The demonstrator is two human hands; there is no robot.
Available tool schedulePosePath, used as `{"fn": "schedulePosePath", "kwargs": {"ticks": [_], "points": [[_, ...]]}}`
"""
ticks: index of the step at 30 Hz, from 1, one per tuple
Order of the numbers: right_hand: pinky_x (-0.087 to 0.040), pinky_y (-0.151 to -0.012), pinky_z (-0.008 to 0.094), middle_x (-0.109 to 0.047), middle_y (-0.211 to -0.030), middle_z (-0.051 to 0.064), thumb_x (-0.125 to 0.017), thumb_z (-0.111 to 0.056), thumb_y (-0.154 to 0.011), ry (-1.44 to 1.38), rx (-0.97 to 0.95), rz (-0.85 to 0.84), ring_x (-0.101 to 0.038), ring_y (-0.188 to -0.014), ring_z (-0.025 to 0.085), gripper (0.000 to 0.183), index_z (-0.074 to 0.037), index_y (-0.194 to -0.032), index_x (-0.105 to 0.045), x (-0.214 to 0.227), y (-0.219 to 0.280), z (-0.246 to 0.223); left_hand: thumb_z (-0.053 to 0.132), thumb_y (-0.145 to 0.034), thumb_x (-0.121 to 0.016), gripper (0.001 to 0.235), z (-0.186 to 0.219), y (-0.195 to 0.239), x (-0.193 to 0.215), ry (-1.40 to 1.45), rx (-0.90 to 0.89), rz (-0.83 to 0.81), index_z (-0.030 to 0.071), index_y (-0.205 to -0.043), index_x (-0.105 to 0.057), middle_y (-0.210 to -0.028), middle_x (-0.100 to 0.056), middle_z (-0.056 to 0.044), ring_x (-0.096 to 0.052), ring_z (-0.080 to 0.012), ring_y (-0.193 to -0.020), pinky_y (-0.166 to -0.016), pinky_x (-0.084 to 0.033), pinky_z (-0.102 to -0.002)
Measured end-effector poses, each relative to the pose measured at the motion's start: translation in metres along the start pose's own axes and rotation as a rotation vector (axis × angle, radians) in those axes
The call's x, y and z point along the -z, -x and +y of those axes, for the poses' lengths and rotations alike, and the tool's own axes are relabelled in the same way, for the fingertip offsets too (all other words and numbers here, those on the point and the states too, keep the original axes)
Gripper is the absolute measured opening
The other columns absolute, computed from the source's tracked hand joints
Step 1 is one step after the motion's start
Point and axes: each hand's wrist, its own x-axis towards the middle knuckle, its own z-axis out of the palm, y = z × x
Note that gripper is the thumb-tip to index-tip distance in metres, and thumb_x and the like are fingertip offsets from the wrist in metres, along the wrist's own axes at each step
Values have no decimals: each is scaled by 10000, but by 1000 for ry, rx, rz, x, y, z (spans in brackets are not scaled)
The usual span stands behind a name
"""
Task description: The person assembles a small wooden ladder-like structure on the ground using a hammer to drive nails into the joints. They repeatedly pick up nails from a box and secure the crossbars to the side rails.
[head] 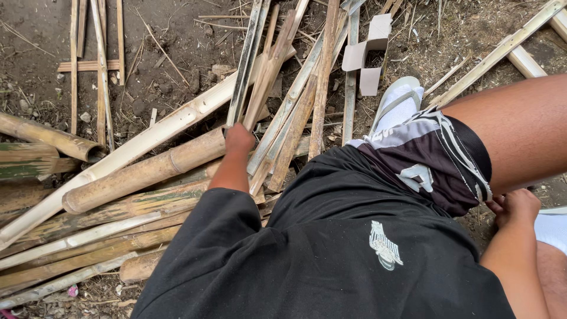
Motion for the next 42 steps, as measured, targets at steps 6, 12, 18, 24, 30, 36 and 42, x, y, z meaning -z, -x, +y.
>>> {"fn": "schedulePosePath", "kwargs": {"ticks": [6, 12, 18, 24, 30, 36, 42], "points": [[-578, -788, 419, -701, -1109, 91, -694, -157, -1032, -2, 6, -11, -703, -930, 202, 279, -11, -1253, -606, -4, 2, 3, 102, -842, -735, 383, -3, -17, -40, -91, -45, 223, 18, -1187, -591, -1275, -610, -244, -653, -435, -1045, -832, -556, -494], [-578, -757, 412, -709, -1089, 104, -686, -156, -1044, -7, 22, -17, -712, -890, 228, 301, 11, -1275, -589, 3, -6, 8, 180, -827, -833, 346, -48, -54, -18, 64, -113, 18, 8, -1088, -686, -1058, -714, -218, -690, -339, -953, -854, -564, -451], [-590, -761, 409, -725, -1092, 99, -672, -135, -1032, -23, 21, -55, -740, -904, 213, 305, 16, -1284, -589, -2, -7, 10, 77, -849, -680, 298, -44, -47, 9, 727, 31, -559, 42, -1141, -628, -927, -693, -92, -670, -202, -733, -634, -557, -392], [-575, -709, 373, -708, -1015, 90, -691, -170, -1041, -23, 10, -34, -700, -825, 186, 234, -14, -1203, -625, -6, -21, 16, 273, -940, -745, 333, -1, 16, 46, 423, -205, -225, 19, -1111, -616, -885, -678, -78, -649, -174, -750, -677, -520, -345], [-566, -591, 312, -694, -944, 85, -687, -169, -1046, -15, 53, 28, -680, -731, 178, 188, -3, -1112, -628, -7, -27, 25, 214, -976, -672, 329, 22, 71, 98, 433, -291, -350, -70, -1133, -617, -873, -672, -202, -639, -238, -674, -595, -538, -382], [-555, -578, 275, -696, -933, 81, -681, -176, -1063, -25, 256, 34, -667, -719, 147, 174, -12, -1121, -669, -35, -31, -20, 201, -915, -702, 436, 155, 83, 121, 748, -639, -700, 19, -1284, -555, -1062, -761, -135, -740, -197, -784, -675, -630, -380], [-558, -602, 260, -653, -939, 20, -647, -149, -1064, 15, 492, -7, -617, -742, 84, 142, -43, -1152, -681, -55, -38, -66, 197, -955, -737, 435, 415, 76, 87, 923, -929, -1142, -5, -1293, -552, -1188, -740, -159, -750, -236, -906, -763, -638, -397]]}}
